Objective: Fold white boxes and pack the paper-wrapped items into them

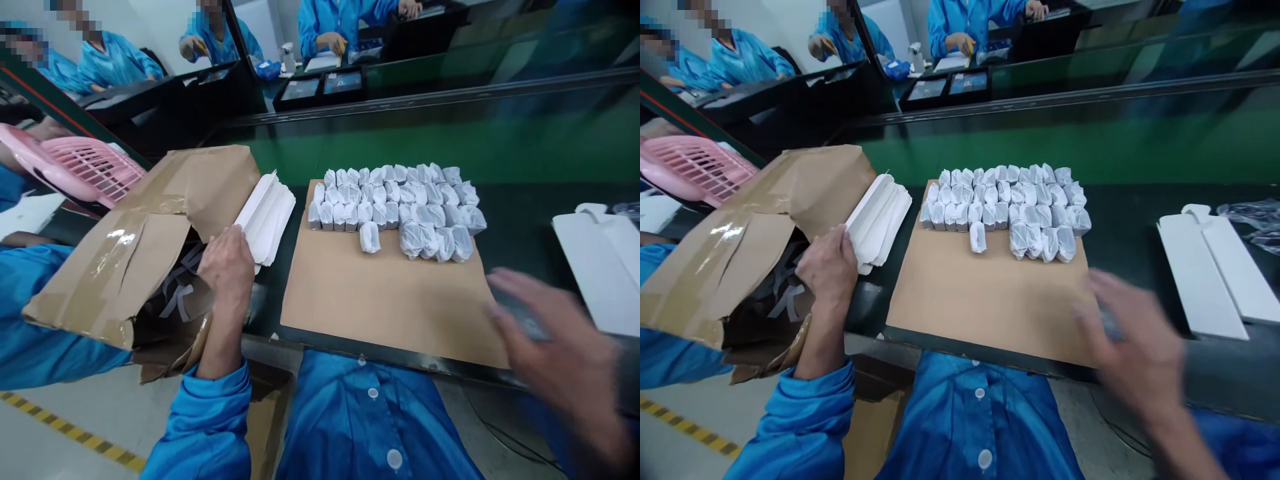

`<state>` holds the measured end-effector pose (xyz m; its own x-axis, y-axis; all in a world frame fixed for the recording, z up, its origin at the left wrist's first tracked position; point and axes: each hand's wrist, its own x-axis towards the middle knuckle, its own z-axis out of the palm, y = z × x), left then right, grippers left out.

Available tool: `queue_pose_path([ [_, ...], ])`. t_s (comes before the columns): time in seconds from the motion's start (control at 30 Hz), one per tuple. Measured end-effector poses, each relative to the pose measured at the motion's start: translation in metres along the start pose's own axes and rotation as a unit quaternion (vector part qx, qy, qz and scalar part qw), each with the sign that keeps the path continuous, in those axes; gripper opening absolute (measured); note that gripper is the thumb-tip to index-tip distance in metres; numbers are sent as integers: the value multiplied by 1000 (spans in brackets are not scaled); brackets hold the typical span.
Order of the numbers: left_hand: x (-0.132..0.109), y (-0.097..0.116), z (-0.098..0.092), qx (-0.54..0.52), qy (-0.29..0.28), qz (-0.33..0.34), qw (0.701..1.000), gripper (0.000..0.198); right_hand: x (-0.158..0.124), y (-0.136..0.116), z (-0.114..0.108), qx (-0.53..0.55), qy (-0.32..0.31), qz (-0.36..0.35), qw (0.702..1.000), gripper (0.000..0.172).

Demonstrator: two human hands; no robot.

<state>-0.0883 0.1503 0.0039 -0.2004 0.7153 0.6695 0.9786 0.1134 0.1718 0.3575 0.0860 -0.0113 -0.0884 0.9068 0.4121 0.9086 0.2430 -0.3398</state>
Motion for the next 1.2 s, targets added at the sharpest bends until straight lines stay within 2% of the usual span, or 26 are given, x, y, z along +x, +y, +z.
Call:
queue_pose_path([
  [0.03,-6,7,-3,-3,45,7,999,34,-2,-34,9,114,-44,-18,992,44],
  [0.07,-16,18,-5,-12,89,29,995,33,-2,-67,20,242,-113,-18,964,42],
  [0.1,-30,33,-7,-28,125,68,989,34,0,-96,31,377,-174,-4,910,47],
  [0.13,-46,50,-9,-55,146,118,981,38,4,-119,43,483,-200,12,852,57],
  [0.17,-65,69,-13,-84,130,184,971,44,11,-135,54,556,-192,43,808,64],
  [0.2,-84,87,-18,-130,94,243,957,46,19,-144,63,599,-165,84,779,62],
  [0.23,-101,101,-26,-187,36,285,940,46,27,-144,69,618,-139,124,764,56],
  [0.27,-115,112,-35,-232,-12,292,928,48,35,-139,71,617,-132,148,761,48],
  [0.3,-123,117,-45,-278,-38,266,922,54,42,-128,68,603,-151,151,768,40],
  [0.33,-124,118,-54,-326,-19,191,926,58,47,-114,60,580,-202,130,778,34],
  [0.4,-112,109,-68,-402,-4,37,915,66,54,-87,38,507,-337,37,792,29],
  [0.43,-101,102,-70,-423,-35,-7,905,69,55,-77,27,460,-392,-16,797,27],
  [0.47,-91,95,-70,-452,-140,-34,880,68,56,-71,16,407,-428,-63,804,25],
  [0.5,-82,90,-67,-461,-246,-59,851,61,55,-68,8,351,-437,-102,822,27],
  [0.53,-76,87,-63,-471,-326,-101,813,50,51,-69,3,289,-421,-133,849,33],
  [0.57,-73,86,-58,-485,-383,-143,773,40,46,-72,-1,223,-385,-158,881,45],
  [0.63,-76,90,-49,-525,-407,-229,711,37,32,-80,-1,98,-293,-204,929,73],
  [0.67,-79,93,-46,-549,-407,-253,685,38,26,-84,0,52,-248,-225,941,82],
  [0.73,-85,95,-44,-575,-425,-260,649,41,16,-88,2,6,-202,-263,943,77],
  [0.83,-81,91,-48,-571,-506,-213,610,41,16,-82,1,36,-212,-301,929,65],
  [0.9,-74,88,-50,-555,-542,-185,603,42,22,-75,-1,66,-229,-314,919,64],
  [0.93,-71,87,-50,-544,-548,-174,611,42,24,-73,-2,71,-232,-320,916,63],
  [1.03,-68,91,-47,-511,-518,-149,670,36,26,-71,-1,48,-214,-336,916,57],
  [1.1,-70,96,-43,-497,-492,-151,698,30,24,-74,1,12,-194,-344,919,52],
  [1.2,-74,101,-35,-495,-479,-178,703,26,20,-80,4,-37,-183,-340,922,51],
])
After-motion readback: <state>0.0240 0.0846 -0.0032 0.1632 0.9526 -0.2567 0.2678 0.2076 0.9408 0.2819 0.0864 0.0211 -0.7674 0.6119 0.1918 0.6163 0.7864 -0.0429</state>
